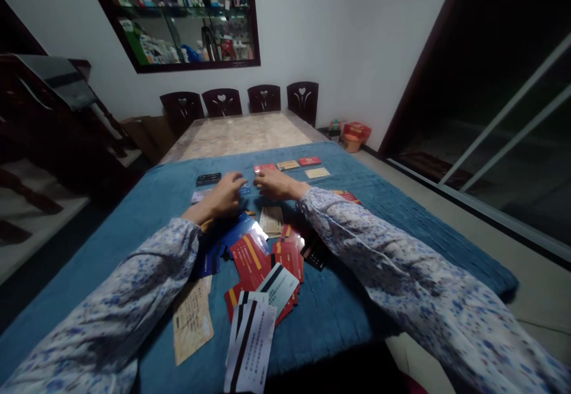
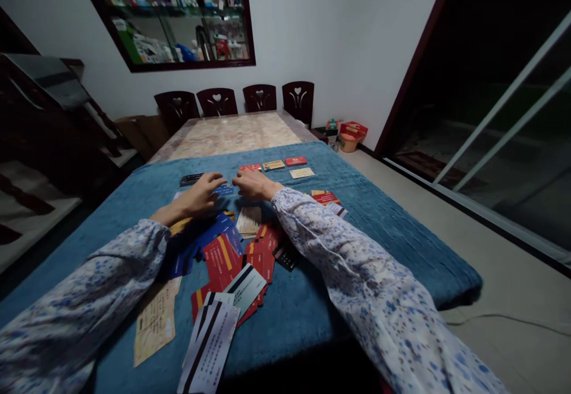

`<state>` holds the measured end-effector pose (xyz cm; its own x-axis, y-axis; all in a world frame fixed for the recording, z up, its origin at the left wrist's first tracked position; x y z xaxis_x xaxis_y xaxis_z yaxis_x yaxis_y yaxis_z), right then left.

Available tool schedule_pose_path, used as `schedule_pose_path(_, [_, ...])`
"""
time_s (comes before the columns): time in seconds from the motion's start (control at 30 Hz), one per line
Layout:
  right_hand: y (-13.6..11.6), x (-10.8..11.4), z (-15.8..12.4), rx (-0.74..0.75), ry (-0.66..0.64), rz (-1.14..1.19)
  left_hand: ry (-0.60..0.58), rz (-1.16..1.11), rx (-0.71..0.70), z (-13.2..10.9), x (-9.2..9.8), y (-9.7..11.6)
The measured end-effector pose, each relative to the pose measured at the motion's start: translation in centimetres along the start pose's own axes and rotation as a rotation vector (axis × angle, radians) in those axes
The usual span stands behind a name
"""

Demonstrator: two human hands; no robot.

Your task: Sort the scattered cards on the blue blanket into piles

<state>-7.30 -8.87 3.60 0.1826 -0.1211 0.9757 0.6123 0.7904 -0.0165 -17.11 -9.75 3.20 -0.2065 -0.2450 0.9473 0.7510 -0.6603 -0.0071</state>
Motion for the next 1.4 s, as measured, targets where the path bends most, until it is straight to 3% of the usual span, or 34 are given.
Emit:
schedule_pose_path(0.1, [1.3,0.5,-2.0,0.024,0.045,0.031,0.042,-0.035,-0.052,1.2,-0.2,2.5])
schedule_pose_path(0.33, [5.5,1.0,-7.4,-0.086,0.059,0.036,0.039,-0.129,-0.200,3.7,-1.6,8.5])
schedule_pose_path(0.57, [10.0,1.4,-14.2,-0.193,0.096,0.028,-0.034,-0.156,-0.264,5.5,-3.8,12.8])
schedule_pose_path(0.8, [13.6,1.2,-19.9,-0.308,0.123,0.024,-0.041,-0.193,-0.321,6.6,-4.4,16.4])
schedule_pose_path(1.1, [13.6,1.2,-24.8,-0.328,0.188,0.071,-0.051,-0.251,-0.379,8.5,-5.6,19.8])
schedule_pose_path(1.4, [13.9,0.9,-26.2,-0.356,0.176,0.077,-0.207,-0.312,-0.655,7.9,-6.9,27.2])
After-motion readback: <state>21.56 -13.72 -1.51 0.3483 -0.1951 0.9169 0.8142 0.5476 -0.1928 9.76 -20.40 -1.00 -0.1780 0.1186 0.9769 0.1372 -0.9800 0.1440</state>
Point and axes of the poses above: each hand's wrist, its own z-axis towards the middle knuckle, its own x-axis out of the back of the hand, y = z × x, the point moved 10 cm from there along z, towards the middle knuckle, and after that the axes turned 5 degrees about -x, right-handed, at the moved point
